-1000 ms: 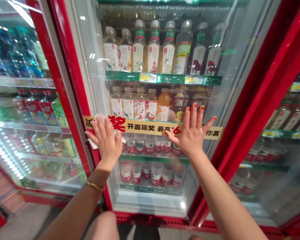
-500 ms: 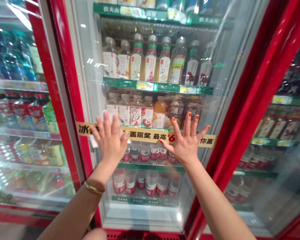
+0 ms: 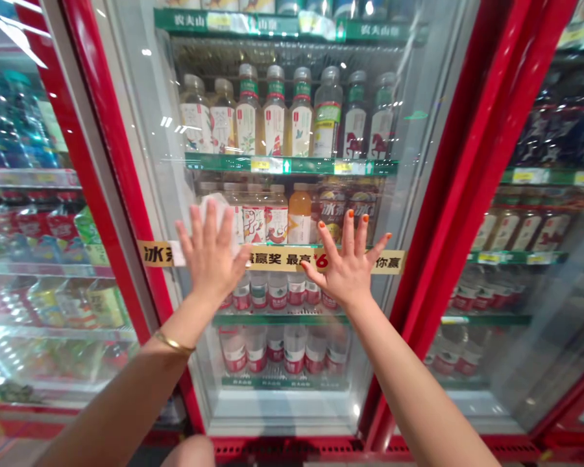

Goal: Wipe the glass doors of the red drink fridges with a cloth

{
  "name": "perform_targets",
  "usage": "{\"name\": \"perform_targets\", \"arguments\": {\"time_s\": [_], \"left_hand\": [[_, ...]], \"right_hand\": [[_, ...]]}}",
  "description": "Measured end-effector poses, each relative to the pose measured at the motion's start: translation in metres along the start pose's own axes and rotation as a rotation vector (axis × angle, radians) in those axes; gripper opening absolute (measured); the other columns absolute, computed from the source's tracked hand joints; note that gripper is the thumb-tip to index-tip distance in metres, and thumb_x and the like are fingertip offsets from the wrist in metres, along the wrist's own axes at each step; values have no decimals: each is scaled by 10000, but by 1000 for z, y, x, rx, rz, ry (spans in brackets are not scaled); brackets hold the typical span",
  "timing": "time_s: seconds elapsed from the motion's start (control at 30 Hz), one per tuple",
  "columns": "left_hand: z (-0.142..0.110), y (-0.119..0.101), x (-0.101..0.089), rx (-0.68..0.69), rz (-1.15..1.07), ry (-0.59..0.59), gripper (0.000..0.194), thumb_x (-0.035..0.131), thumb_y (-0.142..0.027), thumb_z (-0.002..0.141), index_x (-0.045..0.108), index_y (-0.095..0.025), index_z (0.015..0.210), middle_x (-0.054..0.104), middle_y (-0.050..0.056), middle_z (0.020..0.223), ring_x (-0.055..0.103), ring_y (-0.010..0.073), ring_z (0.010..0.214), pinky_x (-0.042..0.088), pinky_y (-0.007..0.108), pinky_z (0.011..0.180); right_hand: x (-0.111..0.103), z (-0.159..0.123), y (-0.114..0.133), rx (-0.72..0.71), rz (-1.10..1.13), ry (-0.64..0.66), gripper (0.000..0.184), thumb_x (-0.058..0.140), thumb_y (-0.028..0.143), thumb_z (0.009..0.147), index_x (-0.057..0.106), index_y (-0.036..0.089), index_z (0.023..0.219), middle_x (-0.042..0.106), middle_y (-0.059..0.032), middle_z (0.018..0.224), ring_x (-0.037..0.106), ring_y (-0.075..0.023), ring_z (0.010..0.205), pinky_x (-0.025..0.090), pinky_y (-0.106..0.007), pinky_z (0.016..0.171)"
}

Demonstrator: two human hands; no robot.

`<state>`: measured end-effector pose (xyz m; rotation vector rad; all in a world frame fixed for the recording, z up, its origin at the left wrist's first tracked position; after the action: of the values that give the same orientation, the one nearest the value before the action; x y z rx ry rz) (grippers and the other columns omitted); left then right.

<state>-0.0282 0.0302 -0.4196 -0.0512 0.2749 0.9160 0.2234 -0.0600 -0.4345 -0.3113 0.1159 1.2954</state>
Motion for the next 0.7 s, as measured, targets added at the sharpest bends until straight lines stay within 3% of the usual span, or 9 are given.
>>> {"name": "perform_targets", "arguments": {"time_s": [0.1,0.17,0.27,0.33,0.4,0.5,0.6,0.63,0.7], "left_hand": [[-33,-63,26,262,33,75,881,463,-680,1072,44,-377,1784,119,-36,1865,-112,223,1741,-157,563,1410],[-69,-72,33,372,47,116,882,498,-677,1061,69,-400,1780,228,-42,1839,-91,190,1742,-173,547,1406],[-79,-20,16,210,40,96,826,488,-620,1084,97,-405,1779,187,-17,1848,-79,195,1743,-200,557,1388],[-51,20,-1,-3,15,41,792,460,-560,1107,91,-379,1785,59,11,1868,-104,239,1741,-192,598,1381],[-14,25,-9,-101,-1,-4,787,442,-532,1118,65,-363,1788,-12,20,1873,-122,273,1738,-164,637,1383],[17,-36,6,89,17,19,837,472,-581,1100,47,-361,1788,26,-4,1873,-141,241,1734,-164,585,1399],[-12,-100,26,405,60,89,834,489,-608,1088,91,-379,1785,194,-42,1847,-131,182,1731,-211,515,1398],[-25,-106,28,467,71,97,812,483,-592,1094,102,-392,1782,263,-53,1827,-113,168,1733,-223,509,1394],[-36,-93,21,470,81,78,763,464,-553,1110,112,-428,1774,337,-68,1800,-81,143,1735,-236,501,1388]], "right_hand": [[-3,-8,2,-13,5,-38,993,603,771,961,211,371,1781,162,-172,1870,129,-494,1717,62,-860,1280],[-2,-19,4,-28,12,-53,994,611,749,970,186,371,1785,164,-181,1867,126,-493,1719,70,-851,1286],[2,-36,9,-66,30,-68,993,624,725,969,191,361,1785,211,-175,1858,128,-479,1722,43,-839,1299],[4,-42,11,-88,42,-85,955,615,689,983,212,354,1781,255,-165,1848,159,-449,1724,22,-822,1315],[4,-44,13,-93,57,-97,929,610,666,990,229,351,1778,268,-151,1847,185,-428,1723,3,-811,1324],[2,-42,13,-84,93,-111,926,624,644,984,245,348,1775,225,-134,1861,171,-426,1725,-12,-812,1322],[0,-48,6,-31,95,-124,905,645,618,975,284,359,1764,181,-122,1873,106,-430,1736,9,-810,1322],[1,-52,2,-9,88,-126,890,647,610,977,303,358,1758,182,-122,1873,88,-421,1740,11,-803,1326],[3,-62,-4,14,73,-128,857,644,600,983,346,342,1743,220,-125,1864,71,-396,1746,6,-783,1339]]}}
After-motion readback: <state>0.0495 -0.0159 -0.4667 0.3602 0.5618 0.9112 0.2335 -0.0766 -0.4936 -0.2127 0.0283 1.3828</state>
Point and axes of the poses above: each hand's wrist, its own z-axis towards the middle knuckle, its own x-axis out of the palm, y = z × x, the point moved 9 cm from there along z, towards the middle knuckle
